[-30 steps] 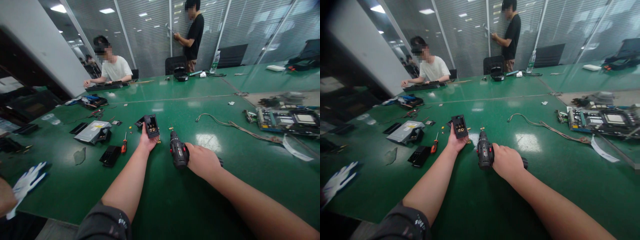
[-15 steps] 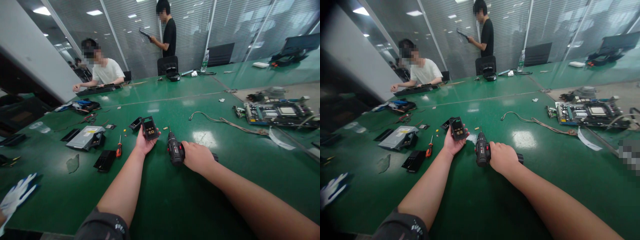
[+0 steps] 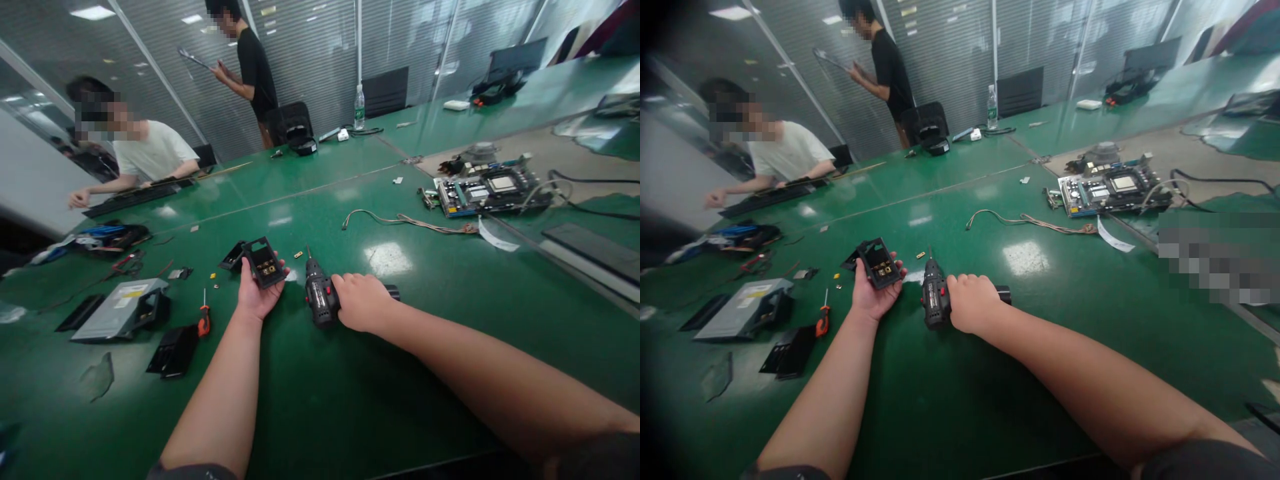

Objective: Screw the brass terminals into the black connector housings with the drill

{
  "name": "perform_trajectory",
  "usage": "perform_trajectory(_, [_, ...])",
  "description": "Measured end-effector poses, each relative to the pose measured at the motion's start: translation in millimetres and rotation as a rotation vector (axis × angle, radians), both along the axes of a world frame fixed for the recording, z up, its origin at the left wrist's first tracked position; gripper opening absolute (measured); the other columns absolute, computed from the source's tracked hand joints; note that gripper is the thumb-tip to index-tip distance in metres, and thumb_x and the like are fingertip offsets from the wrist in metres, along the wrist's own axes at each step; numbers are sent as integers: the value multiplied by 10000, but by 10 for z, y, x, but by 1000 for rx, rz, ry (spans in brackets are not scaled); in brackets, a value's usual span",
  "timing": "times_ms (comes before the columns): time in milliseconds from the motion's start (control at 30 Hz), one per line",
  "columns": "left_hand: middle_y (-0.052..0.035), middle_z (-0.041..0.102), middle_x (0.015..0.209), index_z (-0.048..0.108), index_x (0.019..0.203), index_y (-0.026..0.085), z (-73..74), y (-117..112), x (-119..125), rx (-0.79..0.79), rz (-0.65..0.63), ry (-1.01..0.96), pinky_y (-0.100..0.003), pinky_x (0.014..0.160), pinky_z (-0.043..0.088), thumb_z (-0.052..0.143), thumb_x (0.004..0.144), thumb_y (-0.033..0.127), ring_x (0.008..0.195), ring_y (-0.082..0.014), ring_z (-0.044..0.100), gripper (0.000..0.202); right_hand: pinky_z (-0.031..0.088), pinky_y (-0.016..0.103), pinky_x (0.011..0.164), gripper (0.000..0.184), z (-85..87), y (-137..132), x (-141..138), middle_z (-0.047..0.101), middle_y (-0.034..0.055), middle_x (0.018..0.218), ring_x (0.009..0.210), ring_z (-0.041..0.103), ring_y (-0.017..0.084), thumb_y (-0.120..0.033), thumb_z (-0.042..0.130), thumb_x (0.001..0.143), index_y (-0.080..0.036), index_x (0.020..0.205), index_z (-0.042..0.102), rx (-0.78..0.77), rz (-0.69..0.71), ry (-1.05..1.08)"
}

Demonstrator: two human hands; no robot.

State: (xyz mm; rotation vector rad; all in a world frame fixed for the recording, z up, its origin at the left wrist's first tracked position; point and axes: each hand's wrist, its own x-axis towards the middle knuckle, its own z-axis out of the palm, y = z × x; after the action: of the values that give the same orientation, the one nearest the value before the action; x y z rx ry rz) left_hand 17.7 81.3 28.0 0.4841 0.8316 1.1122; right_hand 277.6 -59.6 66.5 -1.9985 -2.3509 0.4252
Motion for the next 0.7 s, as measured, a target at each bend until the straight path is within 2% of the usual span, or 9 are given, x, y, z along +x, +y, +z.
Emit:
perform_trajectory(100, [-165, 878, 1002, 781, 1401, 115, 9, -16, 13, 1, 3, 8, -333, 639, 741, 332, 1241, 771, 817, -281, 905, 811, 593, 498, 1032, 446, 11, -15, -13, 824, 255, 1427, 1296, 818, 427, -208, 672, 1045, -113, 1480, 702, -3, 13, -3])
perform_trajectory(267, [-160, 876, 1008, 780, 1448, 128, 0, -20, 14, -7, -7, -8, -324, 640, 738, 444, 1213, 798, 837, -282, 906, 785, 594, 519, 1032, 472, 14, -35, -8, 822, 258, 1426, 1287, 817, 439, -216, 649, 1060, -106, 1517, 696, -13, 35, -13])
perform_trajectory(367, [-156, 877, 1000, 780, 1439, 130, -8, -15, 8, -9, -5, -6, -329, 629, 740, 416, 1223, 783, 825, -284, 906, 778, 591, 526, 1047, 493, 78, -61, 1, 815, 266, 1440, 1289, 808, 449, -227, 657, 1064, -100, 1537, 705, -6, 31, -27])
perform_trajectory(433, [-155, 876, 993, 777, 1440, 134, -10, -14, 7, -5, -2, -10, -332, 626, 741, 425, 1221, 782, 816, -284, 905, 770, 576, 542, 1080, 484, 194, -103, -13, 793, 276, 1469, 1331, 778, 465, -245, 660, 1070, -102, 1528, 723, 23, 34, -30])
perform_trajectory(500, [-158, 876, 993, 776, 1445, 139, -7, -17, 11, -4, -2, -16, -336, 625, 742, 458, 1211, 792, 813, -286, 903, 763, 555, 549, 1125, 425, 369, -187, -52, 782, 248, 1487, 1377, 740, 455, -277, 617, 1117, -132, 1492, 754, 95, 58, -6])
perform_trajectory(567, [-156, 877, 995, 778, 1435, 143, -2, -22, 19, -6, -8, -15, -335, 623, 742, 459, 1208, 798, 810, -286, 902, 763, 568, 520, 1092, 298, 577, -325, -109, 829, 202, 1320, 1272, 767, 409, -279, 594, 1149, -156, 1294, 824, 249, 97, 135])
perform_trajectory(633, [-148, 876, 988, 784, 1414, 144, 2, -26, 31, -4, -15, -4, -322, 631, 741, 415, 1216, 804, 811, -276, 901, 782, 584, 459, 1027, 232, 777, -508, -152, 835, 129, 1083, 1069, 784, 326, -300, 635, 1152, -187, 1095, 830, 333, 233, 315])
perform_trajectory(700, [-134, 874, 980, 790, 1400, 152, 2, -26, 46, -2, -13, 16, -297, 625, 731, 372, 1212, 834, 806, -260, 897, 822, 587, 383, 910, 232, 926, -707, -149, 785, 65, 919, 888, 738, 250, -327, 659, 1153, -218, 1024, 818, 408, 483, 489])
